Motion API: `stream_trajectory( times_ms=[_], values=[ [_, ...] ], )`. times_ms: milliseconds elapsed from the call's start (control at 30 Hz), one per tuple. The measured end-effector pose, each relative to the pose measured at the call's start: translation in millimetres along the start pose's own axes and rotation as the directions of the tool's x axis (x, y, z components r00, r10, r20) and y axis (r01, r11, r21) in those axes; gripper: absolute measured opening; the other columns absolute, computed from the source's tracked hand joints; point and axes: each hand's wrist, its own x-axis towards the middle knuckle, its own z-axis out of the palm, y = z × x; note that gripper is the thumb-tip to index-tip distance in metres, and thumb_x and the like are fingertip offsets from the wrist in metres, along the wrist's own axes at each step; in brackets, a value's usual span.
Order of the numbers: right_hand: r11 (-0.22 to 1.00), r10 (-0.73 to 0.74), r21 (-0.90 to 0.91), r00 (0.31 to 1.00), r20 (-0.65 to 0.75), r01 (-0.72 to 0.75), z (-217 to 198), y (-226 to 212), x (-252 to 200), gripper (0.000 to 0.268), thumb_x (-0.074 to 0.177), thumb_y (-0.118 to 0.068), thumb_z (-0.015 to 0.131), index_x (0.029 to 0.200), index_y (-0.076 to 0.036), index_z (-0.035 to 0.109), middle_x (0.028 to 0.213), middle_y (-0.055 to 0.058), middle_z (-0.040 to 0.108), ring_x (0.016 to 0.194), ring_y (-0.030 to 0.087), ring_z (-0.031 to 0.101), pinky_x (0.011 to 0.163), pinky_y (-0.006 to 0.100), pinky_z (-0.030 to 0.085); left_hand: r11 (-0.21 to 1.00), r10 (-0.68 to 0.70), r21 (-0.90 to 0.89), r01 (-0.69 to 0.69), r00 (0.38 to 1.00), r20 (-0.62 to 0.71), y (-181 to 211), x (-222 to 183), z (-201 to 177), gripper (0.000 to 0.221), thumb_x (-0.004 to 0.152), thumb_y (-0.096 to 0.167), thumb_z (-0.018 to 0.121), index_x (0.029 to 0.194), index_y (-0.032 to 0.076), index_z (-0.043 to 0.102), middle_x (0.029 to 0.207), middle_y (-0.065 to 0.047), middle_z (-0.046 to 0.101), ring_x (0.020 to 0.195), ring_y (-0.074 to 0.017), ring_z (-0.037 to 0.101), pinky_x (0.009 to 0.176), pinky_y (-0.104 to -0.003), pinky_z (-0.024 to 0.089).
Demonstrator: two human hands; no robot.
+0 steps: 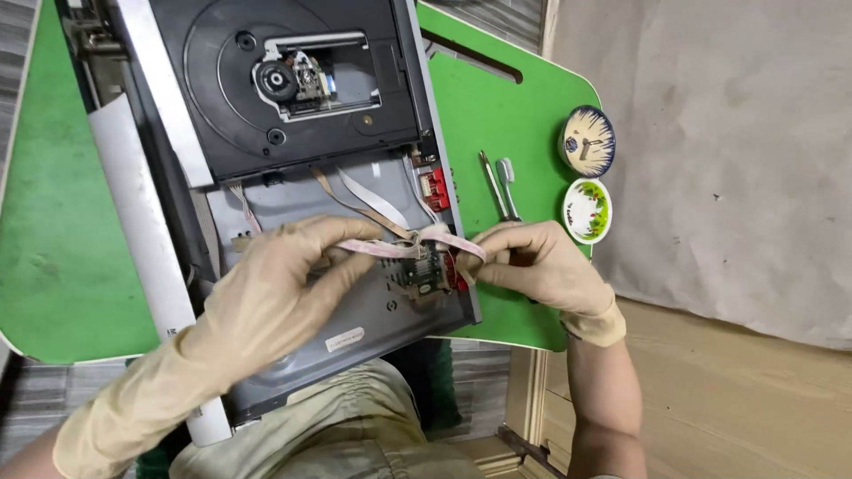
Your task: Brushing dust off internal circuit boards and reconnecting ribbon cables inside an electronic device.
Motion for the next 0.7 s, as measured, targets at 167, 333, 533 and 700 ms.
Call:
stream_trajectory(
  times_ms=[167, 333, 533, 700],
  values=[
    [0.963, -0.120, -0.250, 0.990, -0.067, 0.100, 2.9, -4.1, -2.5, 0.016, 0.084, 0.004, 0.078, 0.097, -0.007, 0.079, 0.099, 0.007, 0.079, 0.089, 0.014, 0.072, 0.082, 0.025, 0.060, 0.988, -0.151, -0.029, 0.155, 0.984, 0.097, 16.3, 10.3, -9.7, 0.019, 0.098, 0.027, 0.067, 0.115, 0.023, 0.073, 0.045, 0.004, 0.049, 0.032, -0.0119, 0.034, 0.034, -0.032, 0.027],
    [0.962, -0.094, -0.268, 0.984, -0.150, 0.051, 9.1, 1.5, -2.5, 0.018, 0.085, 0.004, 0.079, 0.098, -0.008, 0.079, 0.093, 0.004, 0.077, 0.078, 0.008, 0.068, 0.069, 0.018, 0.054, 0.983, -0.178, -0.026, 0.181, 0.979, 0.097, 13.4, 12.6, -8.6, 0.015, 0.098, 0.027, 0.066, 0.111, 0.025, 0.074, 0.043, 0.004, 0.042, 0.033, -0.0119, 0.034, 0.036, -0.032, 0.025],
    [0.884, -0.195, -0.461, 0.958, -0.209, 0.079, 11.5, 3.9, -6.4, 0.017, 0.083, -0.006, 0.085, 0.097, -0.016, 0.081, 0.095, -0.002, 0.064, 0.083, 0.009, 0.058, 0.068, 0.021, 0.046, 0.953, -0.302, 0.029, 0.301, 0.946, 0.116, 17.8, 14.5, -10.5, 0.014, 0.097, 0.031, 0.065, 0.107, 0.029, 0.074, 0.056, 0.002, 0.056, 0.045, -0.0171, 0.048, 0.051, -0.036, 0.038],
    [0.813, -0.262, -0.562, 0.958, -0.120, 0.152, 16.0, 1.5, -12.1, 0.015, 0.080, -0.011, 0.088, 0.092, -0.012, 0.080, 0.087, -0.001, 0.069, 0.078, 0.013, 0.059, 0.076, 0.029, 0.045, 0.923, -0.383, 0.036, 0.382, 0.911, 0.154, 20.9, 10.4, -7.3, 0.015, 0.097, 0.036, 0.069, 0.110, 0.033, 0.076, 0.044, 0.002, 0.041, 0.038, -0.0150, 0.034, 0.043, -0.035, 0.029]
  ],
)
